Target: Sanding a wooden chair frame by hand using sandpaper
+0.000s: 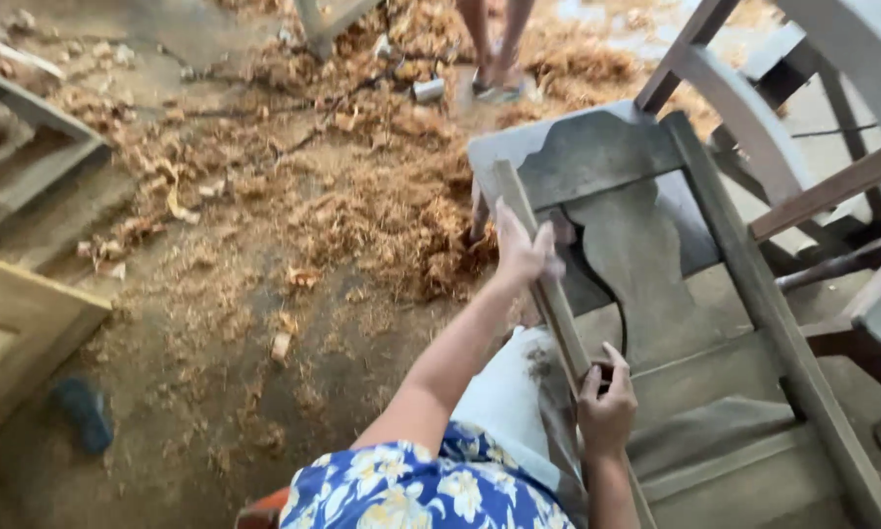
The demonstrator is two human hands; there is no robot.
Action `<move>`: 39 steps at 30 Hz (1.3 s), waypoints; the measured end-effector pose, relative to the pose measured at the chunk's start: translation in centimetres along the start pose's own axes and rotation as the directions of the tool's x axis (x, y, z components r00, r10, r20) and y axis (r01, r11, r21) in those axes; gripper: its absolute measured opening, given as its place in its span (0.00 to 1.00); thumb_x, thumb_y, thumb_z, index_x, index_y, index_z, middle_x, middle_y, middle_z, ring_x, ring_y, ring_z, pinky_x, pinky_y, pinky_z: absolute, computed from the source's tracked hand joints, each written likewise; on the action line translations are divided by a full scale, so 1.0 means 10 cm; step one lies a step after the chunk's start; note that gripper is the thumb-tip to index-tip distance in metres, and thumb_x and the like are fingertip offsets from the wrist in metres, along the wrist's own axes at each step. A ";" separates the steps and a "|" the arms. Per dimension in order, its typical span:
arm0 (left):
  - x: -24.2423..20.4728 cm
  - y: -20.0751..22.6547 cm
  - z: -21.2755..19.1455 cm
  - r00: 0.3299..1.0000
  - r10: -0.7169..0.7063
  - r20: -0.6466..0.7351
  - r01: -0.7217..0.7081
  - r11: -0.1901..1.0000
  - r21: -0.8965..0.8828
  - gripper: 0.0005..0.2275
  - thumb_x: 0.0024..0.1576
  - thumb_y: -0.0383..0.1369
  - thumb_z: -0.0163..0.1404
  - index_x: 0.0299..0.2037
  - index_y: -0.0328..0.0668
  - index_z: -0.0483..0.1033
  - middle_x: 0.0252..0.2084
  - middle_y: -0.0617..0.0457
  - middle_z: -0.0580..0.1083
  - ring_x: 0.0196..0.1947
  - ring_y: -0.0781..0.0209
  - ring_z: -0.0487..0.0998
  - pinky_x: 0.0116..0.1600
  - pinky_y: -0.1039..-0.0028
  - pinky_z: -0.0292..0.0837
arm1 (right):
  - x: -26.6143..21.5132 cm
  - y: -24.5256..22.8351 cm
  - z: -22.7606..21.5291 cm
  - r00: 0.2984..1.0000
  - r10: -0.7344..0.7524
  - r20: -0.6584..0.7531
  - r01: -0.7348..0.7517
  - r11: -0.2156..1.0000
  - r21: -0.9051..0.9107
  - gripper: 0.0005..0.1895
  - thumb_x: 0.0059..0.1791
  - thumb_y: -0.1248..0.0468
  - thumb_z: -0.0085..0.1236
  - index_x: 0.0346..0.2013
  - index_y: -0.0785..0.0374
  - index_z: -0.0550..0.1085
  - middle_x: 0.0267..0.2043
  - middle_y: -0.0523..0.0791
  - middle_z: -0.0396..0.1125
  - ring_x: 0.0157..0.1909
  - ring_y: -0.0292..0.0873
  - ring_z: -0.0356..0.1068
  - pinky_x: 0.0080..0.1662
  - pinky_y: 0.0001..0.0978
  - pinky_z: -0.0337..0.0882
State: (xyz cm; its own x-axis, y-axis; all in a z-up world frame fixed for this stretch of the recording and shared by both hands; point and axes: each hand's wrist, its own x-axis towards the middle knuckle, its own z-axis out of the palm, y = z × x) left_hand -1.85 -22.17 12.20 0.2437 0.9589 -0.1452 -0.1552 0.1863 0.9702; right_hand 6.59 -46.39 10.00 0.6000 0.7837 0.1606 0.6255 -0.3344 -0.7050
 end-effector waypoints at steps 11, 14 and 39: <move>-0.44 -0.24 0.05 0.978 0.207 0.022 -0.203 0.924 0.323 0.42 0.62 0.36 0.45 0.71 0.24 0.23 0.58 0.26 0.59 0.41 0.52 0.75 0.49 0.64 0.74 | 0.05 0.04 0.04 0.976 -0.211 -0.061 0.206 0.975 -0.087 0.17 0.52 0.72 0.50 0.55 0.65 0.76 0.49 0.49 0.74 0.47 0.52 0.73 0.50 0.41 0.71; -0.31 0.43 0.02 0.990 -0.139 0.015 0.139 0.985 -0.106 0.45 0.64 0.27 0.42 0.71 0.59 0.08 0.34 0.44 0.68 0.20 0.58 0.69 0.26 0.67 0.80 | 0.05 0.19 0.13 0.979 -0.199 -0.042 0.197 0.979 -0.048 0.17 0.51 0.72 0.49 0.53 0.66 0.77 0.49 0.52 0.73 0.47 0.55 0.72 0.49 0.43 0.71; -0.09 0.00 0.10 0.997 -0.057 -0.044 0.050 0.987 -0.151 0.41 0.64 0.30 0.42 0.73 0.57 0.15 0.35 0.42 0.66 0.17 0.56 0.72 0.20 0.69 0.75 | 0.03 -0.18 -0.07 0.996 -0.094 -0.010 0.093 0.996 -0.007 0.17 0.50 0.67 0.48 0.53 0.62 0.76 0.50 0.48 0.74 0.49 0.51 0.73 0.51 0.41 0.71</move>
State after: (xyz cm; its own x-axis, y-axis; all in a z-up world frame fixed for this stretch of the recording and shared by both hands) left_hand -1.08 -23.28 12.50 0.2101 0.9551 -0.2088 -0.2860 0.2643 0.9211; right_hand 5.98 -45.92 11.75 0.5439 0.8062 0.2328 0.6824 -0.2635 -0.6818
